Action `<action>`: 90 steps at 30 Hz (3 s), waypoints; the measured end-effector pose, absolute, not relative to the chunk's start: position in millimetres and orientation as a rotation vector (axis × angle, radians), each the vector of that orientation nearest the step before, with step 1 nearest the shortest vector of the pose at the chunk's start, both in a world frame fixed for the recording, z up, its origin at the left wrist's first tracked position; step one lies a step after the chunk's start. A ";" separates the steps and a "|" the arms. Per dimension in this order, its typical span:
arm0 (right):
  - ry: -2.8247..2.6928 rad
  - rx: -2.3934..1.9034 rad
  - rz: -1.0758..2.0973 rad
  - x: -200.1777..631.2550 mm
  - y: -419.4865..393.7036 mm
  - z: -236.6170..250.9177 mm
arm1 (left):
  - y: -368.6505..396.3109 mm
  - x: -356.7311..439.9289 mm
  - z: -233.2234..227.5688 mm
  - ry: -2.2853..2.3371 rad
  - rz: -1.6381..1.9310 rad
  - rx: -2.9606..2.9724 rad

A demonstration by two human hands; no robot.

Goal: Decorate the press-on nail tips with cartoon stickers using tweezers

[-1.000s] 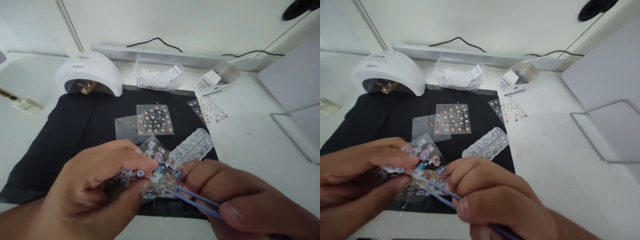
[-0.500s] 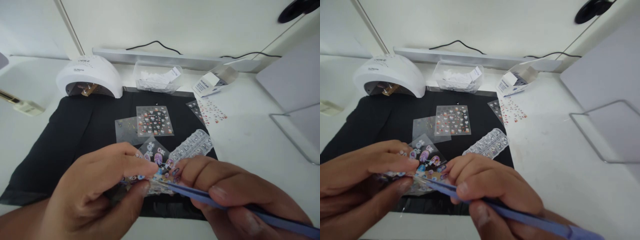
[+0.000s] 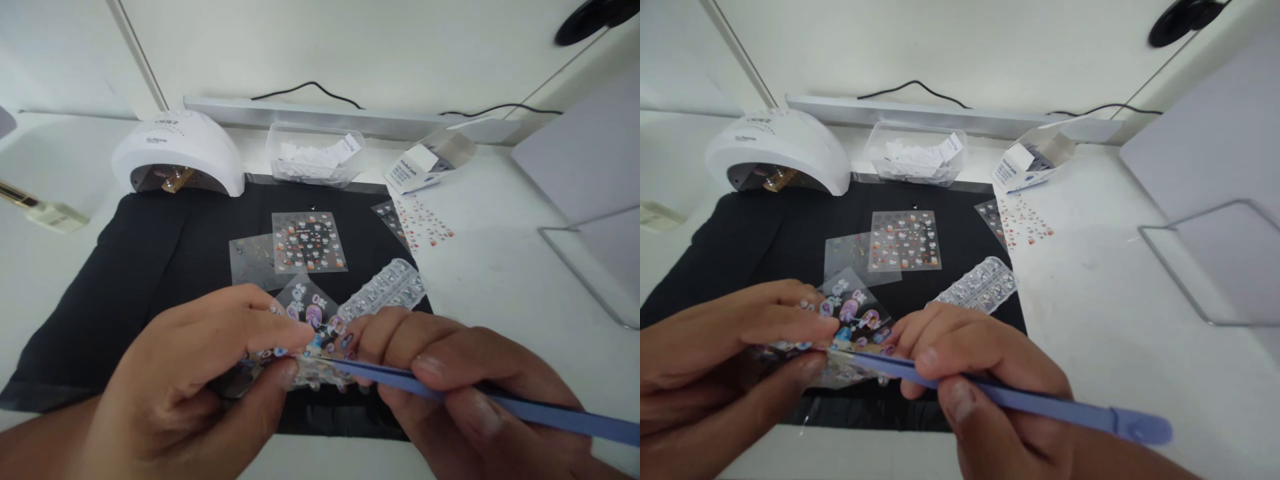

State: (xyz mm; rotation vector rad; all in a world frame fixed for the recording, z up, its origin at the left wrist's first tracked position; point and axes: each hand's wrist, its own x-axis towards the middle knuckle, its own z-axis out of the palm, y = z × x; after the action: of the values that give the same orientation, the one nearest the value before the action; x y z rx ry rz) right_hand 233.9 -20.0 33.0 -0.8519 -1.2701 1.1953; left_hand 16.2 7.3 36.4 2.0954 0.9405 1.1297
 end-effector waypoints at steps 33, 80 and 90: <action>-1.439 -0.787 1.073 246.2 -28.2 26.9 | 57.0 2.7 14.8 1.594 0.608 2.113; -1.173 -1.191 1.316 260.3 -36.3 6.3 | 12.2 25.5 9.9 0.826 0.515 2.498; -1.168 -1.220 1.325 259.2 -34.0 8.8 | 13.0 28.5 10.1 0.835 0.542 2.456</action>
State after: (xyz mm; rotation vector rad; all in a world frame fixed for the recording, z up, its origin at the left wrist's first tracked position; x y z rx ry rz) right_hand 259.2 -34.0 8.8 -1.2201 -1.1681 1.3250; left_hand 28.5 13.0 10.1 2.4560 0.8348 0.5421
